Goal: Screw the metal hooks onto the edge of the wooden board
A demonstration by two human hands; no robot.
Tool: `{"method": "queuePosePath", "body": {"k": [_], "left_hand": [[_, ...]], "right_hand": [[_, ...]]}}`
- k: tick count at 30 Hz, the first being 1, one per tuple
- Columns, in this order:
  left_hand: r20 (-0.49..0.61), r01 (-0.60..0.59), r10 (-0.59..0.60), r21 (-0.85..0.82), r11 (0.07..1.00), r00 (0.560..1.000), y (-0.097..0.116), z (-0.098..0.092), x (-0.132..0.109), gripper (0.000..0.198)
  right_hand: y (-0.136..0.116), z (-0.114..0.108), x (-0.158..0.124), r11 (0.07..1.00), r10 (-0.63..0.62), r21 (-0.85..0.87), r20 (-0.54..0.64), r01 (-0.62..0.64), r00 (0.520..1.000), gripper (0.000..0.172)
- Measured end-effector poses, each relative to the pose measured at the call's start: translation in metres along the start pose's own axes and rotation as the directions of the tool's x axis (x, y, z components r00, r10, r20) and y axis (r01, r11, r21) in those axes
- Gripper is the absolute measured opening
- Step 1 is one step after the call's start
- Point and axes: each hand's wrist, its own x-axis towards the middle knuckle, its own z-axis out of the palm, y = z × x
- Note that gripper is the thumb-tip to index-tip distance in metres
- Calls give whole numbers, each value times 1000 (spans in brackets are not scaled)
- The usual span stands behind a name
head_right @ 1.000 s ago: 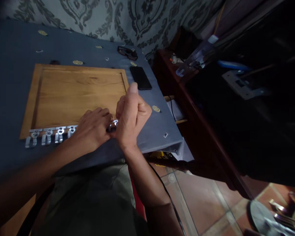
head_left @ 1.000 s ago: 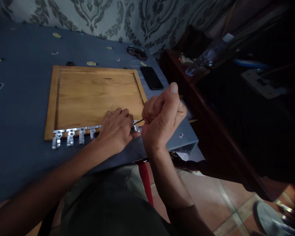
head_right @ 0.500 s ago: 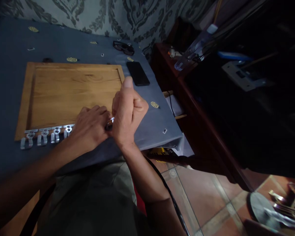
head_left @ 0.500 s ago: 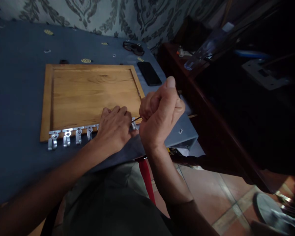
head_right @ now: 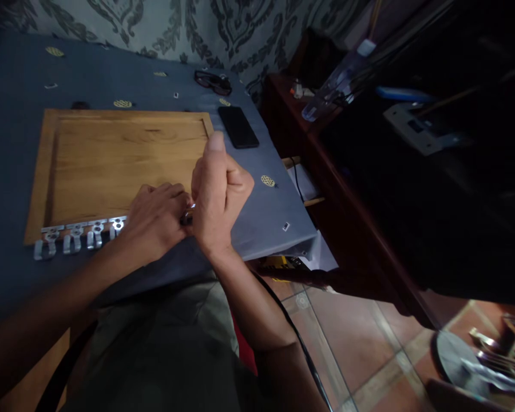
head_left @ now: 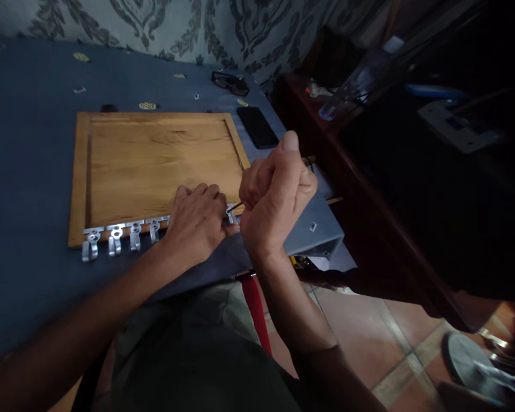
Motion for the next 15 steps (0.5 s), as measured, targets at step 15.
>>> {"method": "queuePosePath", "body": {"k": [15], "left_hand": [[81, -63, 71, -96, 993, 994, -21, -17, -4, 33]], "right_hand": [[3, -3, 2, 996, 4, 94, 39, -8, 999, 65]]}}
